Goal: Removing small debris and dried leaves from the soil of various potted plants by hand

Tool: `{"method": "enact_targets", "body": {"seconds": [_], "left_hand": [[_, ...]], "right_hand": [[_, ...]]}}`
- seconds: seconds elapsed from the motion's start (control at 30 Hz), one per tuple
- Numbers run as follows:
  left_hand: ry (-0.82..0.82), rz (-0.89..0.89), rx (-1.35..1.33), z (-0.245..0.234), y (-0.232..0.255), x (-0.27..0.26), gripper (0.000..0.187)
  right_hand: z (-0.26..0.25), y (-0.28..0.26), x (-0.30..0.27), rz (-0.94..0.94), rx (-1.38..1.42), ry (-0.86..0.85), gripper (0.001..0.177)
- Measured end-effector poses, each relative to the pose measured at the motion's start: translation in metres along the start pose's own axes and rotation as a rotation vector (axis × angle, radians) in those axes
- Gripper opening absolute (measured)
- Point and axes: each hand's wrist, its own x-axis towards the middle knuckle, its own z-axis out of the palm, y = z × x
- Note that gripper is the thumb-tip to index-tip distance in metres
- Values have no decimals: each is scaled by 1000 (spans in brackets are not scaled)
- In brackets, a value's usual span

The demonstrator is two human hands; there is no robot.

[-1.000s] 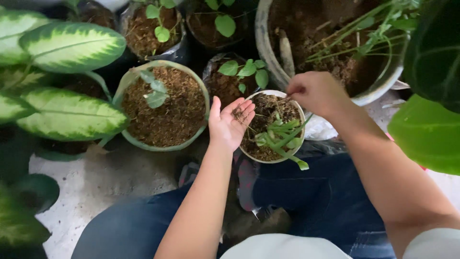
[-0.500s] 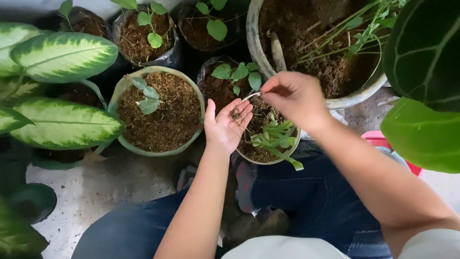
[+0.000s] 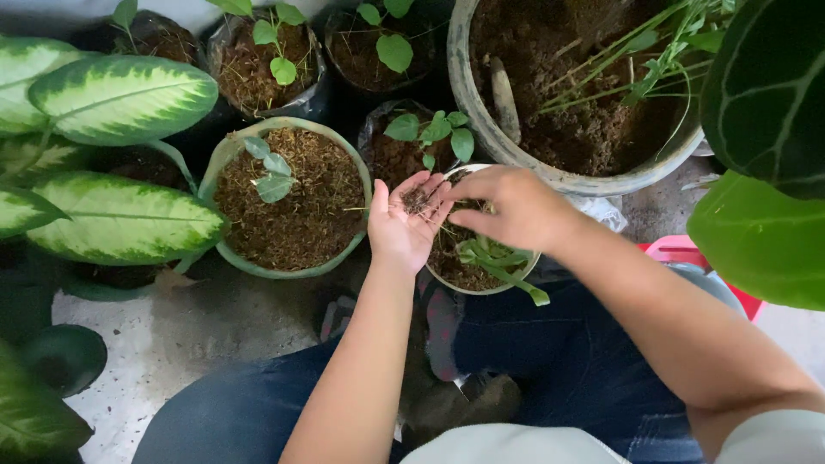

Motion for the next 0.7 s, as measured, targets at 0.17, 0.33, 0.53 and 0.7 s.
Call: {"method": "enact_targets", "body": {"seconds": [0.17, 0.33, 0.53, 0.7], "left_hand": [[107, 89, 198, -25, -2, 12, 67], [195, 129, 279, -47, -2, 22, 66], [172, 73, 197, -52, -3, 26, 64], [161, -6, 168, -56, -7, 32, 64]], "right_hand": [[-18, 20, 5, 600, 109, -62, 32], [-5, 36, 24, 674, -2, -157, 29], [74, 88, 34, 546, -415, -615, 49], [132, 168, 11, 166, -474, -431, 51]]}}
